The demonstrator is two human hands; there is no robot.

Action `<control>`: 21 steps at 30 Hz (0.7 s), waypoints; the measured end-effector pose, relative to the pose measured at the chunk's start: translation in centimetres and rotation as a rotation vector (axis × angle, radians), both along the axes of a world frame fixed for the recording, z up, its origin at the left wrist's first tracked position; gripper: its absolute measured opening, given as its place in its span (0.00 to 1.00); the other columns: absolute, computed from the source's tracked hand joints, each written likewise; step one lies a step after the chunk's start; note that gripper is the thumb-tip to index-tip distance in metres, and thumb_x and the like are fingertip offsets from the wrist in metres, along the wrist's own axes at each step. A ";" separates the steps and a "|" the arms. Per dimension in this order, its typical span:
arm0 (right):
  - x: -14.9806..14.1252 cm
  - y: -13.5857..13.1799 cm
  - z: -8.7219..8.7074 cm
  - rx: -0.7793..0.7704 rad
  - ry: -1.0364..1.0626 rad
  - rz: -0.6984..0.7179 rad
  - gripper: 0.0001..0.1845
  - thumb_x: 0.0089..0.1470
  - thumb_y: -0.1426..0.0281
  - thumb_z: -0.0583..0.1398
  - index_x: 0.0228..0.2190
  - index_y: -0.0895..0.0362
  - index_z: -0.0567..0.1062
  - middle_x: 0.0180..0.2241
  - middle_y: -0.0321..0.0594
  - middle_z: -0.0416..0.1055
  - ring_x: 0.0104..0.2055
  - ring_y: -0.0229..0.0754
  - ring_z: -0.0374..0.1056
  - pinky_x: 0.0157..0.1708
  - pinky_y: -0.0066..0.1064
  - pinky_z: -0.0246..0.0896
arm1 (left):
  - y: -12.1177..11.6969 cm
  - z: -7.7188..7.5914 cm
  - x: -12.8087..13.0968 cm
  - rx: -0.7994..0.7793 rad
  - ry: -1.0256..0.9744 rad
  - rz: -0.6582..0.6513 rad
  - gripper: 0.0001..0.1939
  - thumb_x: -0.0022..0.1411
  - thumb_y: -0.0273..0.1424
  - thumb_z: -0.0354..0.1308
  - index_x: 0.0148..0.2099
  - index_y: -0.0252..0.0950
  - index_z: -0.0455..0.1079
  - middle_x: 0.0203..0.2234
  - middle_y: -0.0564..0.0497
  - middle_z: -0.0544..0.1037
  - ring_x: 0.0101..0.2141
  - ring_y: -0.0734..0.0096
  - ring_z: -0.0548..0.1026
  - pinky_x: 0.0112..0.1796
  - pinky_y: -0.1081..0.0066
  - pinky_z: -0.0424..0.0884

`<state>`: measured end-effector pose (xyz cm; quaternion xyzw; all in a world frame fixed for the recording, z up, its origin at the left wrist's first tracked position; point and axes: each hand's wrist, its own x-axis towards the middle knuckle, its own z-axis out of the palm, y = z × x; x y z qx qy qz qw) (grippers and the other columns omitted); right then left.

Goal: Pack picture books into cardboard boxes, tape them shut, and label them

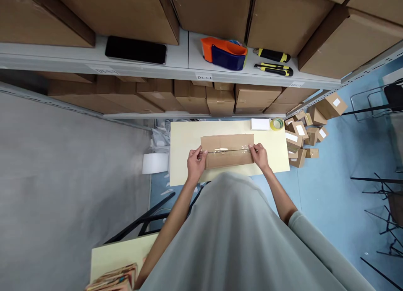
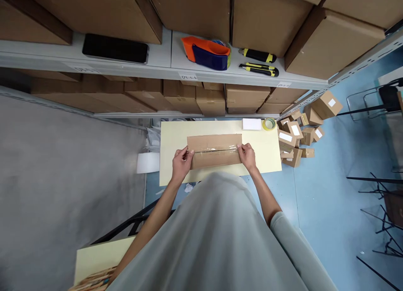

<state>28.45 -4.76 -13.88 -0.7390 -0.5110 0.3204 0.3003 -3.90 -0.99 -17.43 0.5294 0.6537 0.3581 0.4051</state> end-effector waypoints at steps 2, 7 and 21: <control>-0.3 0.7 -0.9 -0.007 -0.021 0.002 0.31 0.71 0.42 0.52 0.23 0.50 0.66 0.29 0.36 0.60 0.34 0.44 0.64 0.40 0.37 0.67 | 0.7 -0.5 0.2 -0.025 0.008 0.008 0.26 0.69 0.51 0.62 0.56 0.36 0.82 0.35 0.50 0.70 0.39 0.63 0.75 0.45 0.62 0.79; -0.9 2.4 -1.8 -0.074 -0.071 -0.037 0.34 0.73 0.44 0.46 0.38 0.53 0.80 0.41 0.48 0.71 0.45 0.52 0.73 0.51 0.44 0.72 | 2.4 -0.7 1.1 -0.063 0.140 0.017 0.25 0.74 0.45 0.56 0.63 0.36 0.79 0.40 0.45 0.73 0.44 0.59 0.77 0.53 0.60 0.78; -7.2 1.0 -0.2 0.014 -0.291 0.587 0.33 0.78 0.60 0.48 0.77 0.55 0.59 0.81 0.43 0.46 0.84 0.51 0.37 0.82 0.51 0.33 | -1.7 2.1 6.0 0.139 0.340 -0.661 0.37 0.78 0.45 0.49 0.81 0.36 0.56 0.79 0.42 0.56 0.80 0.47 0.47 0.77 0.42 0.35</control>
